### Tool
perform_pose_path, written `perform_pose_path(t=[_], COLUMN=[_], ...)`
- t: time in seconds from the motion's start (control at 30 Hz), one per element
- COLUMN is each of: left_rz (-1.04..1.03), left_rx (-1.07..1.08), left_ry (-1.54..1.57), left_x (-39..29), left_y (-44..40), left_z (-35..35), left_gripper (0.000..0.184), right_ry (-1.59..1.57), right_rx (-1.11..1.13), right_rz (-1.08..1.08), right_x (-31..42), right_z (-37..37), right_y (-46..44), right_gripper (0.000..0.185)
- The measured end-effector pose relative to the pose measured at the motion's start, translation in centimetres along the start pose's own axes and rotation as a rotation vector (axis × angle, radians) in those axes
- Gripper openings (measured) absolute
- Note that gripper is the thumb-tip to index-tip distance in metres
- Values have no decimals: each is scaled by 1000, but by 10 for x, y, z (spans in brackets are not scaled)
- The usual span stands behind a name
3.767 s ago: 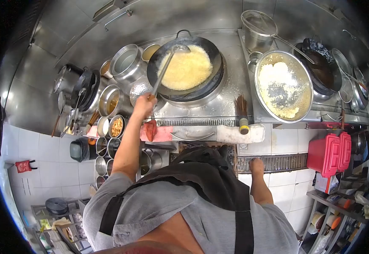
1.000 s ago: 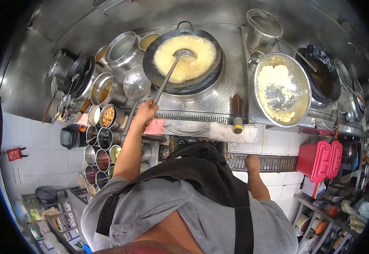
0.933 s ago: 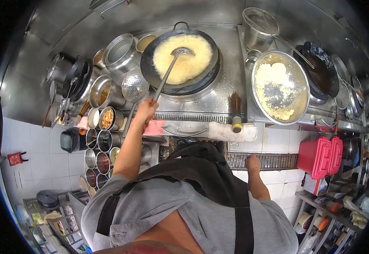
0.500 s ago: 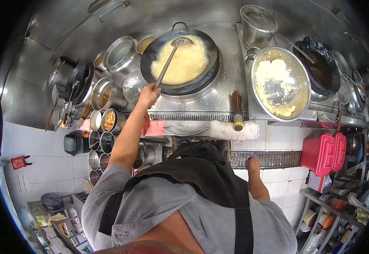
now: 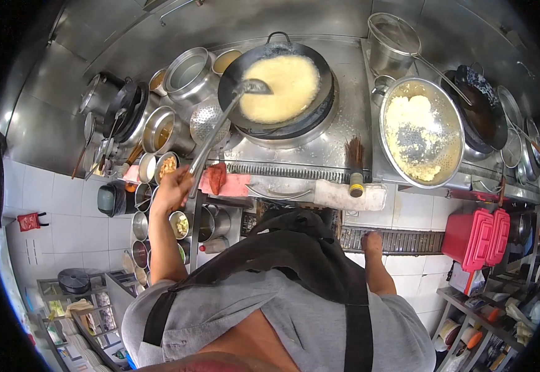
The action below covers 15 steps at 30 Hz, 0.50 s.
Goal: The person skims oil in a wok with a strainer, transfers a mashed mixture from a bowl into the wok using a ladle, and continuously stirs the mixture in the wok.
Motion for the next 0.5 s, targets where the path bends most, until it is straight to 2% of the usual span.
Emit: perform_pose_path(t=[0.1,0.17,0.27,0.5], left_rz=[67,113,136,8], left_rx=[-2,9,21,-8], left_ry=[-45,-59,-21,-60], left_x=[17,22,26,29], left_y=[17,19,10,-56], left_z=[-4,-13,-30,-77], left_gripper=[41,42,42,46], right_ry=[-78,74,100,44], right_rx=[66,126,132,117], right_rz=[4,50,128,139], right_x=[9,7,24,28], right_z=[10,7,19,31], right_y=[-1,-13,-20,-33], right_gripper=[25,24,23,22])
Point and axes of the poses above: each hand's wrist, its own y-axis away from the middle knuckle, its own z-axis out of the back of the hand, x = y × z, the point moved 3 cm from there along -y, towards the middle knuckle, and after that the axes turned 10 degrees about z, right-handed, at the moved point
